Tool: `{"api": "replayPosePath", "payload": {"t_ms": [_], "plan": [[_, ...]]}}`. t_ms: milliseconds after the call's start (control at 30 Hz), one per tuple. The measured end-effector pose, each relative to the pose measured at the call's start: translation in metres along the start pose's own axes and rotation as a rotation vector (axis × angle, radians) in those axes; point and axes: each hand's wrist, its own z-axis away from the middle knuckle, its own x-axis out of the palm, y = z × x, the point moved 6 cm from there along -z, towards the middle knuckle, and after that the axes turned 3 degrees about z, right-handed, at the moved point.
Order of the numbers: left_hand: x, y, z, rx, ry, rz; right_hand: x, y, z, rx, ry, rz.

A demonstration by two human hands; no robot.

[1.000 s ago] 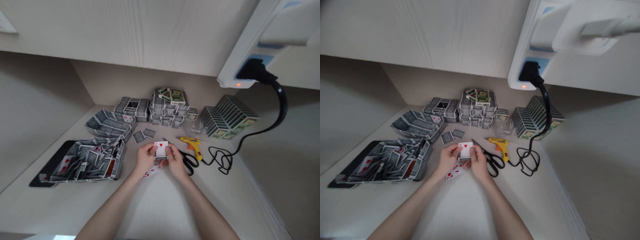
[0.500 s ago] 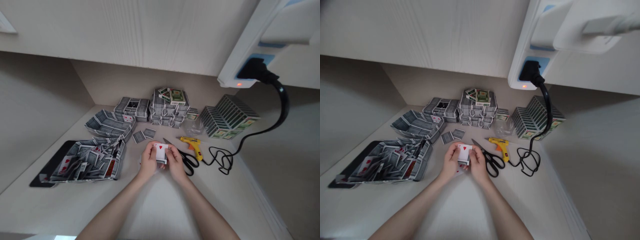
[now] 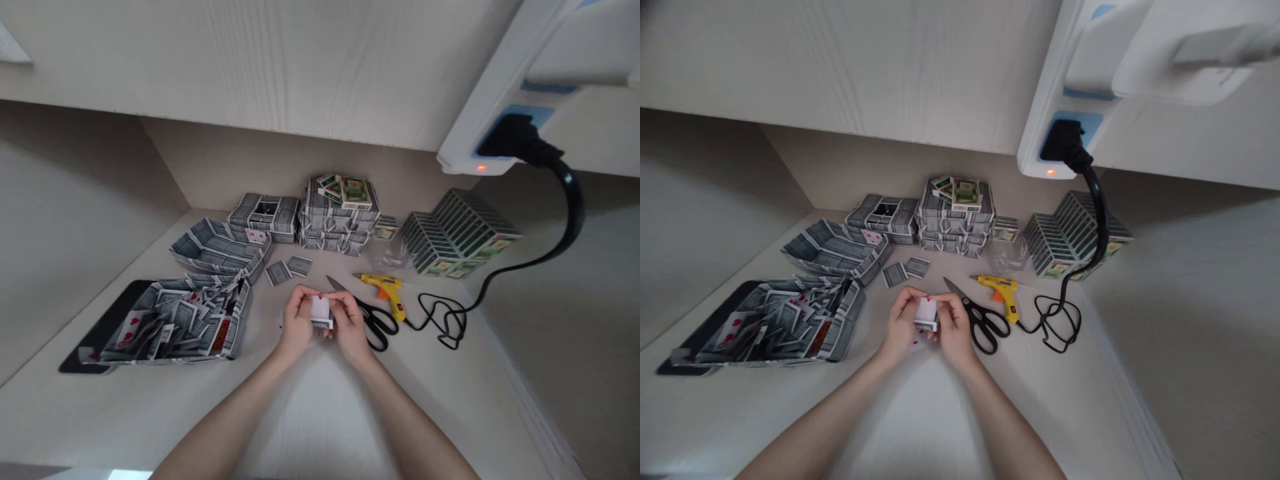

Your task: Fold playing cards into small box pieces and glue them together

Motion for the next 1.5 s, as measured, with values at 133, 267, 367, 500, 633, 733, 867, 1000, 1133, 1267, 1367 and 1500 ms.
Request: {"api": "replayPosePath", "payload": {"t_ms": [133,267,367,500,633,733,867,1000,1133,1267,1367,1500], "plan": [[-0.001,0.001,0.0,-0.016,0.006,-0.021,0.0,0.002,0.001,-0.005,-0.003,-0.01],[-0.003,0.0,-0.001,-0.013,-0.013,0.008,-0.002,0.003,0.0,0.024,-0.016,-0.075],[-0.004,0.0,-0.001,-0.017,-0.04,0.015,0.001,0.001,-0.001,0.054,-0.097,-0.189],[-0.007,0.007,-0.002,0.067,-0.002,-0.076,0.007,0.003,-0.002,0.185,-0.215,-0.297],[-0.007,0.009,-0.002,0.107,-0.053,-0.174,0.013,0.016,0.0,0.395,-0.342,-0.272],[-0.006,0.009,0.001,0.121,-0.128,-0.237,0.017,0.019,0.006,0.528,-0.489,-0.283],[-0.004,0.011,0.004,0.147,-0.216,-0.259,0.015,0.012,0.009,0.511,-0.582,-0.254],[-0.004,0.009,0.001,0.148,-0.196,-0.248,0.013,0.006,0.006,0.385,-0.549,-0.202],[-0.007,0.009,-0.007,0.173,-0.095,-0.263,0.011,0.006,0.0,0.265,-0.461,-0.148],[-0.003,0.011,-0.007,0.181,-0.116,-0.323,0.01,0.006,-0.003,0.222,-0.401,-0.075],[0.001,0.008,-0.002,0.135,-0.159,-0.344,0.008,0.005,-0.003,0.193,-0.373,-0.008],[0.001,0.002,0.001,0.101,-0.161,-0.399,0.005,0.004,-0.003,0.122,-0.327,0.117]]}}
